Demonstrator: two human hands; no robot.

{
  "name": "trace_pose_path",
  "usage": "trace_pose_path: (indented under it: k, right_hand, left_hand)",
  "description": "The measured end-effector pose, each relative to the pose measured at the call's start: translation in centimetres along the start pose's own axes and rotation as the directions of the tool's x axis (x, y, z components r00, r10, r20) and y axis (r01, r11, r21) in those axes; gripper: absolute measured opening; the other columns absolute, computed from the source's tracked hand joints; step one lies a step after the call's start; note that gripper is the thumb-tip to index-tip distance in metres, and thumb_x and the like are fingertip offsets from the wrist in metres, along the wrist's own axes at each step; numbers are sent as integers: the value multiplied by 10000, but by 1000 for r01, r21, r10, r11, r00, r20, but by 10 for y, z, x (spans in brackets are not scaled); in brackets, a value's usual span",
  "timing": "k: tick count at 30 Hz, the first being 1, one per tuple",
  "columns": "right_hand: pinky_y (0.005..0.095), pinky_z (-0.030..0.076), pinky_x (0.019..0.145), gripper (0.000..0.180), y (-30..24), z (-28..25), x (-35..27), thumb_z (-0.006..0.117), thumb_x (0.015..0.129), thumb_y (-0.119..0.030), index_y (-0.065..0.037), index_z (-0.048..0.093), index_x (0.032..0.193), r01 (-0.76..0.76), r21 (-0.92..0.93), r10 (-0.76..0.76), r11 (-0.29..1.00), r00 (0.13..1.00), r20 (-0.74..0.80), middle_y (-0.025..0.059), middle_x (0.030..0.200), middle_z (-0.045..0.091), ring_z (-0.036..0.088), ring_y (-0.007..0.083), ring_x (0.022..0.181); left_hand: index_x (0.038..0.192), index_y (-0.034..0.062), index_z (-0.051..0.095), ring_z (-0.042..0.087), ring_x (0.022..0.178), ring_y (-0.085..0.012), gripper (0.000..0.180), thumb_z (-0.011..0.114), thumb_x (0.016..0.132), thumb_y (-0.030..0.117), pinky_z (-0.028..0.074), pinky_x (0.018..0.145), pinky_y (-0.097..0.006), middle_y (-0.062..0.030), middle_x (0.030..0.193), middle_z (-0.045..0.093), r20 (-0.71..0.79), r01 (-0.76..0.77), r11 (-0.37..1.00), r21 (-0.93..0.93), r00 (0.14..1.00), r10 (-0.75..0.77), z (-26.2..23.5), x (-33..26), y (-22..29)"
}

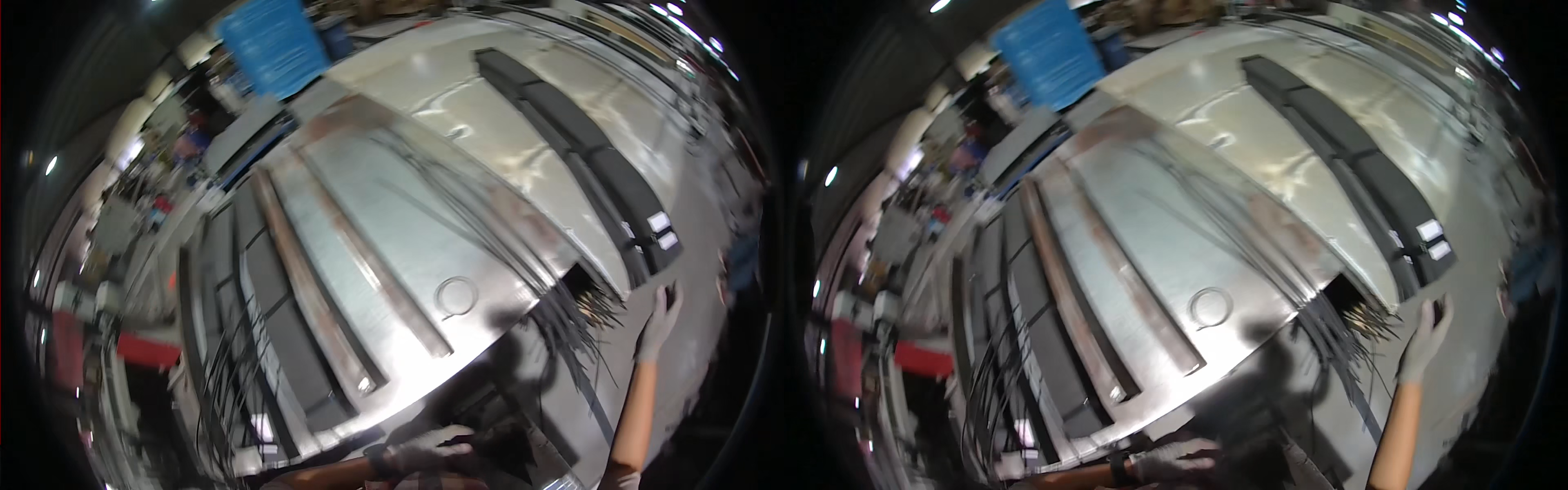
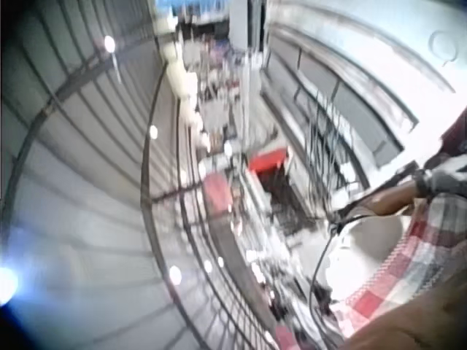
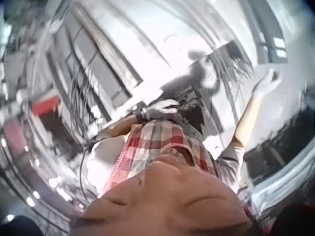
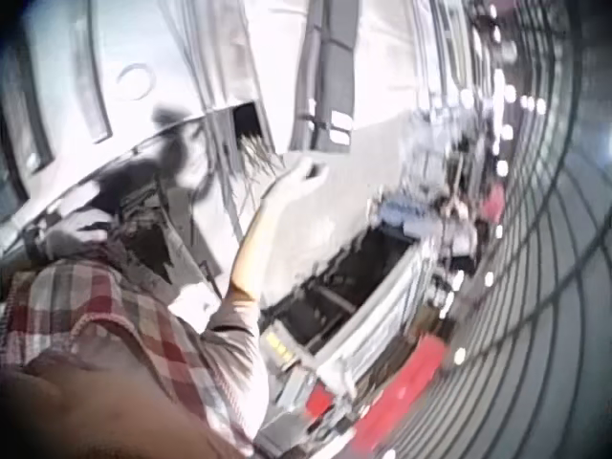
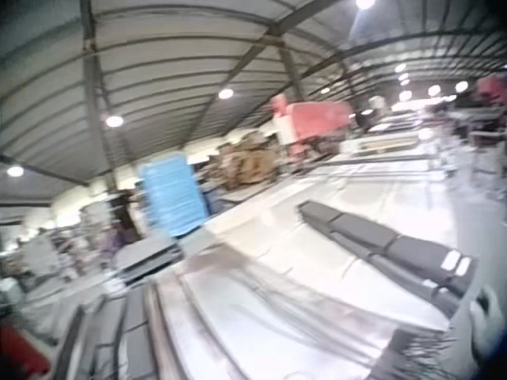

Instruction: The worker is bundling several black flexible strips together using tape on a workbench.

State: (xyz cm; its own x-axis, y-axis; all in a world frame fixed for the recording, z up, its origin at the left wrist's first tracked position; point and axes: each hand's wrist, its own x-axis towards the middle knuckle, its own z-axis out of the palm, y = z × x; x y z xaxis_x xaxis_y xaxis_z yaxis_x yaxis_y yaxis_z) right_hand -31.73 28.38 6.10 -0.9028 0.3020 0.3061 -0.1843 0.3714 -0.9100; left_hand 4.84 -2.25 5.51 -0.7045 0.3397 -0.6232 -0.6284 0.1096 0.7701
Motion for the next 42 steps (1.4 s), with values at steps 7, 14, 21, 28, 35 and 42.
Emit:
trace_pose_path:
  k: [7,14,21,28,35,42]
  right_hand:
    - [311,499,846,308,-29,31,-311,573,895,-44,28,582,1195,-49,354,-294,934,458,839,91,1082,628,591,171,980]
    - [323,499,918,331,-110,86,-450,618,911,-132,58,599,1181,-300,156,-165,941,-6,986,209,1151,648,638,245,1078]
    - [397,445,988,572,-133,222,-500,650,889,-367,40,519,1269,184,11,-13,983,10,1000,275,1232,589,564,352,1192]
    - [370,371,1075,854,-157,228,-489,764,784,-330,60,345,1418,-261,48,-56,964,-22,998,262,1387,475,469,331,1296]
    - [312,365,1054,668,-315,50,-408,639,856,-299,41,423,1390,-451,40,-75,892,-61,995,145,1344,515,473,221,1257]
    - [364,363,1075,662,-241,-45,-432,663,831,-376,65,523,1305,-95,34,-22,995,126,992,201,1325,536,483,285,1256]
  left_hand:
    - [1138,18,607,539,835,-64,258,661,933,164,470,751,-215,13,945,612,-960,-283,935,-216,237,-150,83,-124,-156]
    - [1199,-26,566,569,883,-105,308,596,949,152,478,788,-254,-60,1017,633,-993,-338,941,-27,-103,-65,100,-178,-184]
    - [1168,-84,593,637,846,-217,424,620,923,261,506,774,-312,-134,966,677,-989,-358,926,-118,-43,-143,-54,-151,-199]
    - [1134,-33,579,661,782,-207,241,535,914,56,524,633,-273,-106,896,656,-876,-744,541,-392,482,28,-100,-200,-253]
    - [1320,-88,425,613,1009,-353,605,638,889,280,464,939,-376,-280,1070,615,-970,-170,959,227,-132,206,-2,-205,-186]
    - [1274,-47,544,564,1174,-297,536,584,937,368,426,1037,-371,-201,1298,580,-820,-123,928,351,439,368,48,-215,-294]
